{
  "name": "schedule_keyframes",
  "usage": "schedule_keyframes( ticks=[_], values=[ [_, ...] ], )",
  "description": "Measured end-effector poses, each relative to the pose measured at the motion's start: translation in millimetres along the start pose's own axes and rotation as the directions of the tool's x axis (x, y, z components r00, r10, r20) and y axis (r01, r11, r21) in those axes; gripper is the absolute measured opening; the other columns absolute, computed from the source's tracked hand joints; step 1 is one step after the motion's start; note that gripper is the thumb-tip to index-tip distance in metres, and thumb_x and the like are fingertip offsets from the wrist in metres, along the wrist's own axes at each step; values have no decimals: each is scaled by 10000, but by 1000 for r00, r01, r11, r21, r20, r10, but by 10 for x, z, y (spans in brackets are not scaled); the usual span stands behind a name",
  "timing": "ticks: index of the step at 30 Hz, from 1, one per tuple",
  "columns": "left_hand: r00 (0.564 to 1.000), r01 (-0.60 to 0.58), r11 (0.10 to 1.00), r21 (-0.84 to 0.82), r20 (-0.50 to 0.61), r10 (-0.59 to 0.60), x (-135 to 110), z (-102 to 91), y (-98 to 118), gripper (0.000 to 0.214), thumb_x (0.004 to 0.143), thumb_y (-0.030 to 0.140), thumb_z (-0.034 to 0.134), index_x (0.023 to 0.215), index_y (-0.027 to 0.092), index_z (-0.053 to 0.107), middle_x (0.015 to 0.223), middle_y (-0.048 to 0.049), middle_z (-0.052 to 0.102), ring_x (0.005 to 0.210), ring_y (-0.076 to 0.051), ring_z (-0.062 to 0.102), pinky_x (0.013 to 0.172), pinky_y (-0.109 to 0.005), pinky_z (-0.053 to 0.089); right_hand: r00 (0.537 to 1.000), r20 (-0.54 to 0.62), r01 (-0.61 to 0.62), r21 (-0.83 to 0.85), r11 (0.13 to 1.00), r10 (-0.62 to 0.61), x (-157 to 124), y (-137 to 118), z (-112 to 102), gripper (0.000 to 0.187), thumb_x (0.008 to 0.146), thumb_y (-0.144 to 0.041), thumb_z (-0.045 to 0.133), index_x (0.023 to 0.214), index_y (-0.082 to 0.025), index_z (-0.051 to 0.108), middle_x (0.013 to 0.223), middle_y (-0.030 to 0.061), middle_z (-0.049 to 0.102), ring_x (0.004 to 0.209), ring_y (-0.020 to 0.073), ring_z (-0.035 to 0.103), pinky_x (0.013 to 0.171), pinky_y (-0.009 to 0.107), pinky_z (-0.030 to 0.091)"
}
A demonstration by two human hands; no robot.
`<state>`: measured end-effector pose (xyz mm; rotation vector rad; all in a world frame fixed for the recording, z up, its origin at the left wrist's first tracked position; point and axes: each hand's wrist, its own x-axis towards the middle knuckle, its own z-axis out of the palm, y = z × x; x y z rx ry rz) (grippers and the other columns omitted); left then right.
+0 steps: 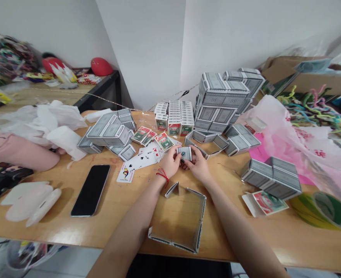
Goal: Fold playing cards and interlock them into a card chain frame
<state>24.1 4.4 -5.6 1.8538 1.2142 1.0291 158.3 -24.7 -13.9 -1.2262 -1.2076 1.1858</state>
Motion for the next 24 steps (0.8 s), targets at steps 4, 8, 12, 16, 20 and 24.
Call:
schedule_keyframes(
  ticks=[4, 8, 12, 16, 20, 24],
  values=[
    [999, -7, 999, 43, 33, 6, -16, -10, 26, 253, 829, 241, 428, 1073, 181, 460, 749, -3, 576, 613, -103, 545, 572, -217, 439, 1000, -12, -4, -18, 1000, 4, -2, -7, -3, 571, 685, -265, 566, 1208, -228, 340, 643, -22, 594, 474, 147, 573, 462, 274, 495],
    [999, -20, 996, 84, 52, 15, -33, -21, 51, 217, 826, 235, 426, 1035, 186, 458, 757, 1, 589, 630, -104, 557, 578, -212, 433, 1000, -5, -22, -39, 999, 21, -8, -6, -17, 407, 711, -268, 508, 1102, -216, 409, 597, -19, 591, 441, 147, 556, 435, 274, 473],
    [998, -27, 988, 152, 52, 19, -45, -36, 64, 182, 831, 260, 415, 990, 192, 472, 711, 7, 586, 608, -111, 559, 552, -216, 416, 999, 7, -52, 6, 999, 52, -18, -8, -22, 287, 726, -301, 477, 997, -209, 449, 583, -14, 602, 460, 153, 580, 441, 271, 474],
    [999, 16, 992, 123, 37, -21, -53, -46, 72, 165, 853, 306, 379, 901, 184, 479, 576, 27, 552, 540, -115, 556, 531, -222, 408, 998, -15, -57, 39, 998, 58, -34, -45, -13, 241, 744, -403, 476, 866, -197, 459, 539, -17, 593, 426, 147, 571, 422, 259, 457],
    [996, 68, 997, 44, 59, -71, -54, -46, 93, 216, 864, 353, 353, 803, 184, 473, 483, 43, 522, 457, -108, 536, 501, -219, 406, 991, -124, -62, -37, 997, 57, -24, -68, -17, 313, 769, -523, 428, 748, -210, 422, 465, -31, 545, 338, 119, 488, 358, 230, 379],
    [987, 58, 998, -10, 153, -56, -56, -59, 128, 274, 864, 379, 341, 712, 188, 466, 537, 25, 566, 448, -96, 530, 485, -217, 404, 970, -241, -18, -182, 983, -27, 5, -39, -40, 341, 787, -545, 391, 706, -217, 431, 458, -35, 494, 374, 116, 451, 394, 238, 365]
  ],
)
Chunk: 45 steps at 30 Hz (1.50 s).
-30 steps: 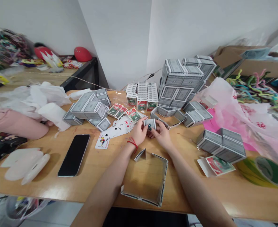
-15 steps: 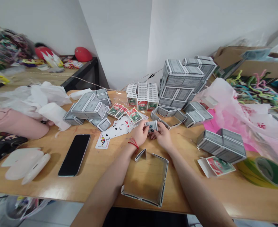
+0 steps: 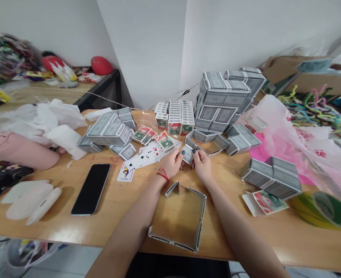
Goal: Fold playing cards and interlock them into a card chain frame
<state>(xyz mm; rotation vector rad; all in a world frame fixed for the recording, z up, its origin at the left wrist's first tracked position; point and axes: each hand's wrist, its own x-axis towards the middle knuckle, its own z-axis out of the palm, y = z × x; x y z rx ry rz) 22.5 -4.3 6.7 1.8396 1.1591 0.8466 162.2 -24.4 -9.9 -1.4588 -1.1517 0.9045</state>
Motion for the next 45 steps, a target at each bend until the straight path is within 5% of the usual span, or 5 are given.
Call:
schedule_keyframes(
  ticks=[5, 18, 29, 40, 45],
  values=[
    [994, -81, 985, 156, 85, 68, -6, -17, 36, 315, 848, 363, 374, 601, 186, 455, 543, 11, 546, 508, -109, 521, 524, -232, 391, 987, -69, 130, -165, 978, -143, 4, 8, -20, 315, 820, -492, 355, 694, -217, 445, 574, -4, 501, 537, 140, 478, 510, 253, 395],
    [984, -60, 937, 344, -136, 113, -7, 119, 11, 152, 841, 288, 392, 876, 176, 489, 731, -22, 585, 686, -142, 557, 627, -253, 417, 977, -4, 200, -304, 932, -211, -108, 7, 104, 289, 855, -426, 295, 797, -208, 475, 682, 27, 571, 591, 154, 528, 542, 252, 379],
    [991, -25, 988, 155, -123, 44, 8, 107, 22, 233, 844, 338, 389, 700, 175, 471, 603, 14, 522, 567, -105, 495, 530, -214, 353, 996, 28, 90, -196, 976, -86, -148, -58, 105, 394, 841, -537, 284, 709, -220, 477, 381, -40, 446, 351, 132, 443, 401, 243, 339],
    [988, 54, 996, -68, -143, -64, 26, 128, -6, 346, 843, 403, 365, 613, 165, 464, 529, 21, 472, 508, -96, 437, 477, -215, 323, 957, 283, -93, 70, 993, 70, -116, -201, 50, 508, 804, -589, 328, 498, -197, 436, 298, -17, 458, 236, 97, 364, 271, 215, 261],
    [987, 125, 978, -170, -79, -140, 55, 94, -6, 418, 811, 481, 389, 553, 158, 447, 489, 25, 439, 466, -87, 406, 443, -215, 304, 962, 273, -47, 72, 996, 26, -135, -190, 61, 499, 800, -586, 340, 521, -189, 457, 317, -19, 469, 255, 98, 393, 285, 212, 278]
  ],
)
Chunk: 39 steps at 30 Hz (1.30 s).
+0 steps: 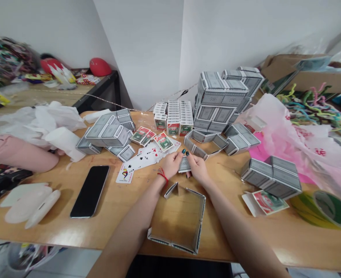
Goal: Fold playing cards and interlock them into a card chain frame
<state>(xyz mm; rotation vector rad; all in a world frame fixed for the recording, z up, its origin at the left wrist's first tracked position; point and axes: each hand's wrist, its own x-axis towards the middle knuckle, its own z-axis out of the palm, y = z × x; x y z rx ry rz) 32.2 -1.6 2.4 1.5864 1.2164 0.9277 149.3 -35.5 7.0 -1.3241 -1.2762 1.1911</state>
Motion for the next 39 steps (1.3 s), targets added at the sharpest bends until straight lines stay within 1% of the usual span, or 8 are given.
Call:
schedule_keyframes(
  ticks=[5, 7, 12, 16, 23, 30, 35, 39],
  values=[
    [995, -69, 997, -26, -69, 67, 3, -3, 1, 333, 802, 426, 432, 601, 161, 454, 551, 31, 450, 523, -86, 433, 486, -201, 341, 983, -174, 32, -152, 988, -59, 0, 80, 41, 498, 812, -589, 307, 577, -185, 480, 354, -20, 489, 324, 108, 457, 366, 214, 364],
    [990, -105, 994, 26, -96, 107, -7, 27, -17, 274, 807, 396, 433, 657, 168, 466, 590, 27, 480, 555, -92, 459, 513, -204, 353, 979, -196, 18, -166, 986, -51, 12, 115, 52, 492, 813, -589, 300, 623, -182, 500, 396, -9, 525, 349, 117, 488, 378, 219, 385],
    [972, -91, 959, 269, -184, 144, -28, 87, -58, 251, 810, 384, 429, 671, 178, 461, 584, 13, 501, 565, -111, 481, 528, -222, 333, 989, -143, 2, -127, 992, -20, 27, 136, 65, 488, 806, -599, 299, 645, -187, 505, 429, 3, 550, 357, 127, 509, 357, 222, 392],
    [968, -85, 948, 308, -199, 151, -33, 84, -63, 321, 813, 419, 414, 600, 179, 432, 517, 19, 460, 517, -106, 457, 494, -221, 300, 996, -91, 16, -93, 996, -24, 14, 100, 60, 493, 817, -589, 288, 612, -186, 484, 392, -10, 522, 326, 110, 474, 344, 209, 367],
    [980, -48, 997, 59, -193, 59, -23, 80, -40, 416, 842, 426, 331, 529, 172, 430, 459, 15, 462, 435, -91, 434, 439, -217, 303, 999, -29, 40, 40, 998, -39, 10, 43, 70, 459, 838, -538, 320, 593, -180, 470, 374, -23, 508, 309, 93, 436, 336, 199, 336],
    [986, 11, 991, -136, -161, -33, -29, 75, 21, 444, 829, 458, 352, 500, 168, 422, 393, 23, 450, 357, -81, 421, 365, -202, 304, 999, 20, 38, 140, 990, -41, 31, 56, 59, 413, 830, -504, 380, 608, -172, 488, 356, -34, 498, 285, 76, 371, 315, 197, 269],
    [992, 34, 960, -276, -107, -66, -32, 71, 37, 409, 822, 486, 367, 564, 173, 424, 340, 45, 415, 296, -88, 417, 318, -193, 293, 982, 169, 42, 262, 964, -89, 68, 85, 3, 284, 766, -457, 523, 723, -181, 470, 475, -34, 566, 377, 84, 456, 384, 198, 334],
    [977, -1, 971, -239, -208, -50, 15, 54, -19, 383, 811, 484, 393, 582, 178, 408, 409, 43, 444, 323, -84, 423, 334, -197, 302, 968, 210, 65, 333, 941, -141, 82, 93, -1, 284, 720, -399, 601, 860, -194, 464, 558, -43, 567, 489, 94, 511, 476, 211, 397]
  ],
)
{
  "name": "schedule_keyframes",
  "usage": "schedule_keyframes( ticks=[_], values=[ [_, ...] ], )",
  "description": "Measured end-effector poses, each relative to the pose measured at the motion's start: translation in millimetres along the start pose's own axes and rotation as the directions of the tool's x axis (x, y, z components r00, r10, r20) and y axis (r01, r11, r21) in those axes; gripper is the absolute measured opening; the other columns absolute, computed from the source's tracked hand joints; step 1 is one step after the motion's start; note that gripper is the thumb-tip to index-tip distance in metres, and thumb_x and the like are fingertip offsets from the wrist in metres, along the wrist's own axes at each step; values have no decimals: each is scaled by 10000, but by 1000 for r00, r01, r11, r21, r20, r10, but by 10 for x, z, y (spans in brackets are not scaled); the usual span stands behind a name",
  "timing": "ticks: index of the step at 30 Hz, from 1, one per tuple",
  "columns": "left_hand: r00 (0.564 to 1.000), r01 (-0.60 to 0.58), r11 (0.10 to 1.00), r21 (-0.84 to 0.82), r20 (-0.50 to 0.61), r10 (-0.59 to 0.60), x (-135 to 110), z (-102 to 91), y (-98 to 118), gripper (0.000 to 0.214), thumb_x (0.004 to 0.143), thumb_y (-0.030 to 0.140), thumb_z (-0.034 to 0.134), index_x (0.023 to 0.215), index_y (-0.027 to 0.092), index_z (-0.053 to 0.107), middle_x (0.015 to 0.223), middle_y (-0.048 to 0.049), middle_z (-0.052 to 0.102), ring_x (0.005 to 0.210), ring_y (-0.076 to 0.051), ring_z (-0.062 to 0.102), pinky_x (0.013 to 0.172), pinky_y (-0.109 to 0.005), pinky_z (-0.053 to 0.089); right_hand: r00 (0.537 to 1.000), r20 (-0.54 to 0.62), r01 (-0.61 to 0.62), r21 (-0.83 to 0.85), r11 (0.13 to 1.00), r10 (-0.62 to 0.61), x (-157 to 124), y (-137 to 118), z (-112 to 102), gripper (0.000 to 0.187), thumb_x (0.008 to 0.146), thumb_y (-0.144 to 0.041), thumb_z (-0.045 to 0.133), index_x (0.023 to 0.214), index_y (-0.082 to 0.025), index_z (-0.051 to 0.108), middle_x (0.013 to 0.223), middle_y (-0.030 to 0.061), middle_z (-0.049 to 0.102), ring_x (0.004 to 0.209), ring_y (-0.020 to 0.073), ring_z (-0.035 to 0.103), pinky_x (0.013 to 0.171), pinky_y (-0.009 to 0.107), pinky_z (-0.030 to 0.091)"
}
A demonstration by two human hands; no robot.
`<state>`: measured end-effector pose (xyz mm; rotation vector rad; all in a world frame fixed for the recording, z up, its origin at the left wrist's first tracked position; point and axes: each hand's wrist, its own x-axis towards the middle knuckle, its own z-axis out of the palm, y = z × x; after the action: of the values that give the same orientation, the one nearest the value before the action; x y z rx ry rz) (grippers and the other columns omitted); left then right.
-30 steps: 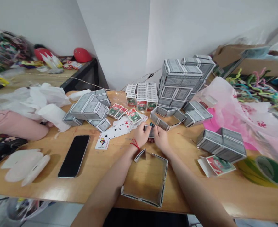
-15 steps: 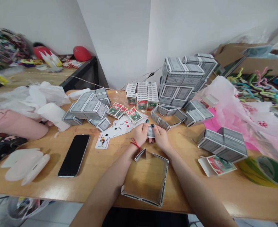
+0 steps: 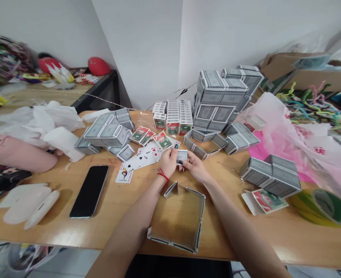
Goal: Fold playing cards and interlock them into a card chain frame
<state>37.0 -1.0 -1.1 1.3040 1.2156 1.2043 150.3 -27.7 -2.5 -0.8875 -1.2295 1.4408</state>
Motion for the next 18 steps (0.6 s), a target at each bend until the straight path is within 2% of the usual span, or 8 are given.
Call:
schedule_keyframes(
  ticks=[4, 7, 9, 15, 18],
  values=[
    [992, -102, 967, 232, -45, 115, 44, -42, -46, 381, 833, 442, 369, 571, 172, 428, 471, 20, 466, 429, -94, 451, 427, -208, 330, 1000, -25, -3, -39, 999, 2, -3, 6, 38, 247, 753, -398, 558, 858, -198, 459, 546, -48, 552, 463, 90, 491, 462, 212, 389],
    [978, -164, 883, 440, -48, 205, 37, -68, -54, 366, 853, 396, 346, 595, 169, 474, 528, -2, 501, 501, -109, 464, 488, -224, 321, 995, -101, -40, -123, 992, 28, -13, 7, 75, 247, 779, -438, 502, 758, -197, 447, 512, -44, 550, 409, 86, 464, 417, 208, 363],
    [973, -183, 833, 522, -24, 228, 17, -73, -50, 366, 864, 378, 327, 617, 170, 500, 536, -8, 505, 505, -114, 456, 497, -233, 305, 986, -162, -76, -183, 980, 46, -20, 0, 95, 295, 802, -471, 445, 693, -197, 434, 473, -41, 539, 373, 85, 445, 385, 206, 338],
    [963, -240, 793, 560, 37, 266, -43, -36, -28, 383, 877, 355, 298, 624, 168, 517, 538, -16, 498, 510, -120, 457, 501, -240, 283, 961, -272, -127, -276, 953, 49, -37, -32, 121, 407, 829, -525, 343, 616, -190, 433, 364, -45, 480, 297, 79, 378, 335, 201, 280],
    [967, -236, 799, 553, 56, 247, -50, -21, -34, 403, 881, 357, 284, 613, 167, 517, 526, -17, 492, 506, -122, 460, 498, -239, 279, 958, -287, -111, -297, 948, 22, -44, -22, 127, 393, 794, -547, 400, 641, -187, 446, 357, -58, 459, 304, 81, 378, 343, 202, 283]
  ],
)
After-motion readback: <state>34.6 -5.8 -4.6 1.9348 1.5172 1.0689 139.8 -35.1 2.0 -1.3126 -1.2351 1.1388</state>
